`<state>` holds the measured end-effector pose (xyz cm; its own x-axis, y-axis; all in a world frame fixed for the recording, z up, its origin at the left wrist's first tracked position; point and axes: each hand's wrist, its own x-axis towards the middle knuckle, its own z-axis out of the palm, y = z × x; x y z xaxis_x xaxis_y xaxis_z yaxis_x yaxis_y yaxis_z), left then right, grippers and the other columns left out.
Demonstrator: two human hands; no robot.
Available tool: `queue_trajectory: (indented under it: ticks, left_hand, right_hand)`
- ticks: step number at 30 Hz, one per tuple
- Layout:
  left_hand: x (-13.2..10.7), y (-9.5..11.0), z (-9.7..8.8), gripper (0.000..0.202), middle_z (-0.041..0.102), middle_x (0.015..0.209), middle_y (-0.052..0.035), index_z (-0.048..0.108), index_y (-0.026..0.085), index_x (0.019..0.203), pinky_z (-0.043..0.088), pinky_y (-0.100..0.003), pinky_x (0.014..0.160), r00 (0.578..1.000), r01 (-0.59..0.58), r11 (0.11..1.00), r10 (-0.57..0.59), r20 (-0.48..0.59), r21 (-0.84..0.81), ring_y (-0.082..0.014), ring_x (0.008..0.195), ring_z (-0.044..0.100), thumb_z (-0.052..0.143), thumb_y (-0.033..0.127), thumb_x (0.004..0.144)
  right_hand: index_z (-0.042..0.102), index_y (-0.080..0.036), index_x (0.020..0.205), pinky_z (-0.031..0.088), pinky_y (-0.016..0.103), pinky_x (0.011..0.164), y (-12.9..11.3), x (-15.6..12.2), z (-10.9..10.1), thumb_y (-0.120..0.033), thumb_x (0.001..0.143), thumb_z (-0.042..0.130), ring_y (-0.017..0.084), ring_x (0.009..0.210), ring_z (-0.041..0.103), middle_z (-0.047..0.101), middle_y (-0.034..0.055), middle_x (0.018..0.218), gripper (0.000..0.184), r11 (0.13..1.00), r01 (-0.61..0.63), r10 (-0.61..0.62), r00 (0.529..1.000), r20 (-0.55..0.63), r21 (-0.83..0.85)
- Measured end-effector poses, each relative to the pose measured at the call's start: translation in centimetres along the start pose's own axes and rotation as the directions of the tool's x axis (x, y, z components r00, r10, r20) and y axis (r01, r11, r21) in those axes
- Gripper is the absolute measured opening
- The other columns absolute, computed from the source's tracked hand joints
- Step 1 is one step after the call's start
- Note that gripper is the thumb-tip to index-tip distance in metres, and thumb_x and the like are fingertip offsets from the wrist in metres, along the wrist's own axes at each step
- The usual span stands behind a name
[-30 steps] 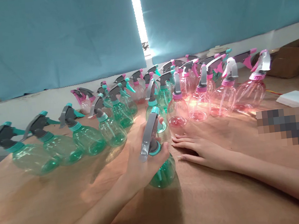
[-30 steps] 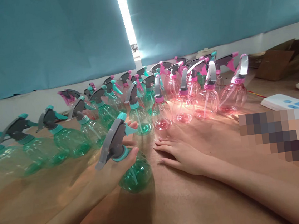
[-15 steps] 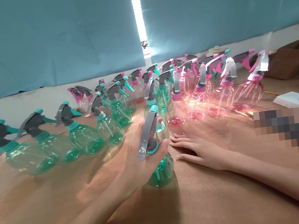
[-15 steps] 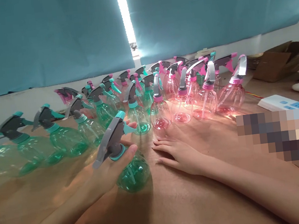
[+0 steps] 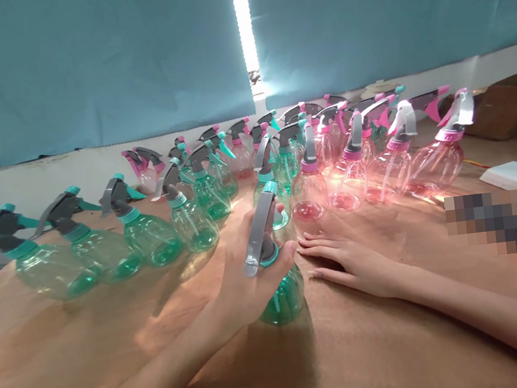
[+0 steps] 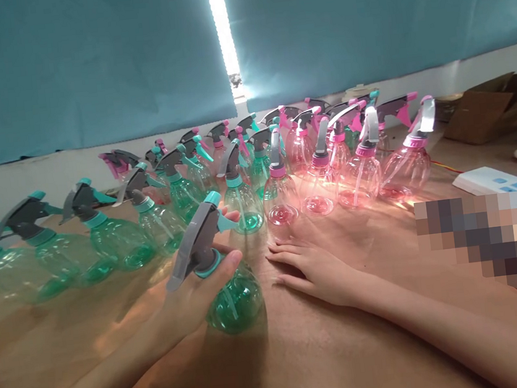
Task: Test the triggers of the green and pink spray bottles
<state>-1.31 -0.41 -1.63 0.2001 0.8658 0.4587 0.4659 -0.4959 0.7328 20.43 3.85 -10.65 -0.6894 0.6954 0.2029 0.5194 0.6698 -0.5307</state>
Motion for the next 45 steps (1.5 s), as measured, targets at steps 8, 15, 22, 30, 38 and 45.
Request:
queue_trajectory:
  ticks: [8,15,22,30,38,45]
  left_hand:
    - [-0.02,-0.4,-0.03,0.035,0.06,0.079,0.0005,0.051,0.027,0.123,0.049,-0.032,0.057,1.0,-0.002,1.0,0.002,0.021,-0.008,-0.0159,0.058,0.056,0.056,0.03,0.088]
    - [0.1,-0.46,-0.06,0.033,0.059,0.079,0.0008,0.05,0.026,0.121,0.047,-0.031,0.055,1.0,-0.001,1.0,0.002,0.024,-0.028,-0.0153,0.059,0.056,0.057,0.029,0.089]
    - [0.04,-0.21,-0.01,0.035,0.058,0.079,0.0008,0.048,0.026,0.123,0.048,-0.031,0.055,0.999,0.018,0.999,-0.017,0.037,-0.026,-0.0158,0.06,0.056,0.056,0.028,0.089]
    - [0.11,-0.16,0.16,0.036,0.059,0.078,0.0008,0.049,0.025,0.121,0.048,-0.03,0.056,1.0,0.002,1.0,-0.002,0.011,-0.004,-0.0143,0.058,0.053,0.056,0.024,0.086]
    - [0.1,-0.05,0.13,0.036,0.056,0.077,0.0013,0.05,0.027,0.121,0.048,-0.03,0.057,1.0,0.017,1.0,-0.017,0.016,-0.01,-0.0151,0.059,0.054,0.056,0.025,0.086]
    - [0.1,0.12,0.1,0.036,0.055,0.075,0.0019,0.05,0.025,0.121,0.048,-0.029,0.056,1.0,0.014,1.0,-0.014,0.02,-0.002,-0.0148,0.058,0.053,0.055,0.024,0.086]
  right_hand:
    - [0.047,-0.023,0.142,0.034,0.05,0.114,-0.04,0.12,-0.08,-0.051,0.096,0.045,0.028,0.138,0.04,0.048,0.0075,0.147,0.054,1.0,-0.001,0.002,1.0,0.021,-0.026]
    - [0.048,-0.024,0.141,0.034,0.05,0.114,-0.07,0.12,-0.07,-0.05,0.096,0.047,0.027,0.137,0.041,0.05,0.007,0.146,0.052,1.0,0.012,-0.012,1.0,0.006,-0.017]
    - [0.048,-0.024,0.142,0.034,0.051,0.114,0.0,0.07,-0.02,-0.05,0.095,0.047,0.028,0.138,0.041,0.049,0.0073,0.146,0.053,1.0,0.001,-0.001,1.0,0.007,-0.003]
    - [0.048,-0.025,0.141,0.035,0.051,0.113,0.05,0.05,0.06,-0.05,0.095,0.048,0.028,0.137,0.041,0.05,0.0068,0.146,0.052,1.0,0.003,-0.003,1.0,-0.005,-0.003]
    - [0.049,-0.026,0.141,0.035,0.051,0.113,0.04,0.07,0.01,-0.049,0.095,0.048,0.028,0.137,0.041,0.049,0.007,0.146,0.052,1.0,0.008,-0.008,1.0,-0.008,0.007]
    - [0.048,-0.026,0.142,0.035,0.051,0.113,0.06,0.04,0.09,-0.05,0.095,0.048,0.028,0.137,0.042,0.05,0.0068,0.146,0.052,1.0,0.007,-0.007,1.0,-0.012,-0.005]
